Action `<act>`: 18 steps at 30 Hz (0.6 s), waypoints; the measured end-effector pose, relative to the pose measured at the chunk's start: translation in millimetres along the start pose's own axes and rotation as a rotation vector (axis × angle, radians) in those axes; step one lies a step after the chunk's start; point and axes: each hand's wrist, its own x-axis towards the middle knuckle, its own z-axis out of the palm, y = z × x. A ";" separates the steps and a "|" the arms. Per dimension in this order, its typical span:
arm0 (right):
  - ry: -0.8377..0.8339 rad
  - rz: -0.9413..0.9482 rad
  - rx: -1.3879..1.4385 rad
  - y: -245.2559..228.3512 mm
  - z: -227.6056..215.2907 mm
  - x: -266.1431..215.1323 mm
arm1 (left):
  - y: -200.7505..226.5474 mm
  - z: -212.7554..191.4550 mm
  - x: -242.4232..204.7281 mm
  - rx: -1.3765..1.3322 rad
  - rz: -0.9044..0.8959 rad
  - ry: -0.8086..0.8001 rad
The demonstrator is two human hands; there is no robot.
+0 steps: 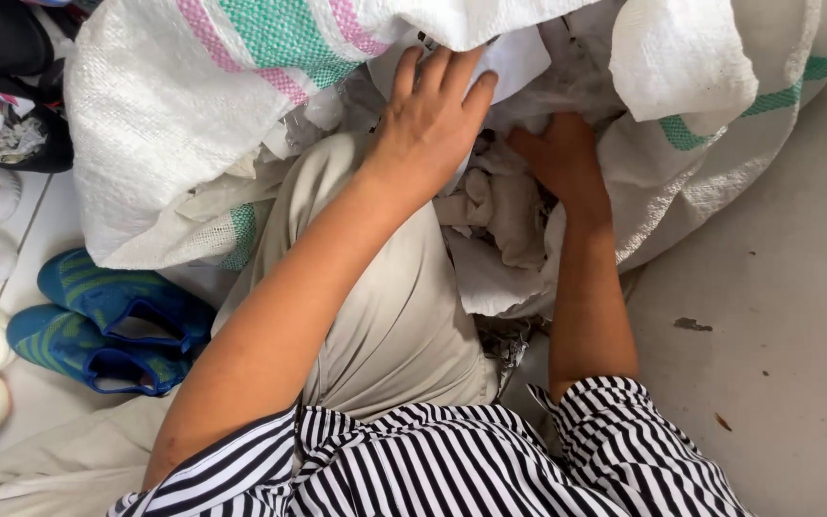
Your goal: The person sits on the floor and stuffs crumpled paper into a pair of blue sneakers to maintain their shape. They then pick up a pair of pink sneakers and begin stuffing them in the same manner.
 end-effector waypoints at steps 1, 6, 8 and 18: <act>0.003 0.003 -0.002 11.4 1.3 -2.1 | 6.6 -4.3 0.9 -0.004 0.001 0.002; 0.368 -0.231 -0.596 63.7 29.3 -26.0 | 46.3 2.8 -10.4 -0.057 0.065 -0.015; 0.157 -0.119 -0.588 17.5 39.8 -46.5 | 41.5 10.7 -16.2 -0.094 0.049 -0.140; -0.153 -0.104 -0.378 -5.8 63.0 -54.1 | 6.4 -37.1 -20.4 -0.335 0.030 -0.008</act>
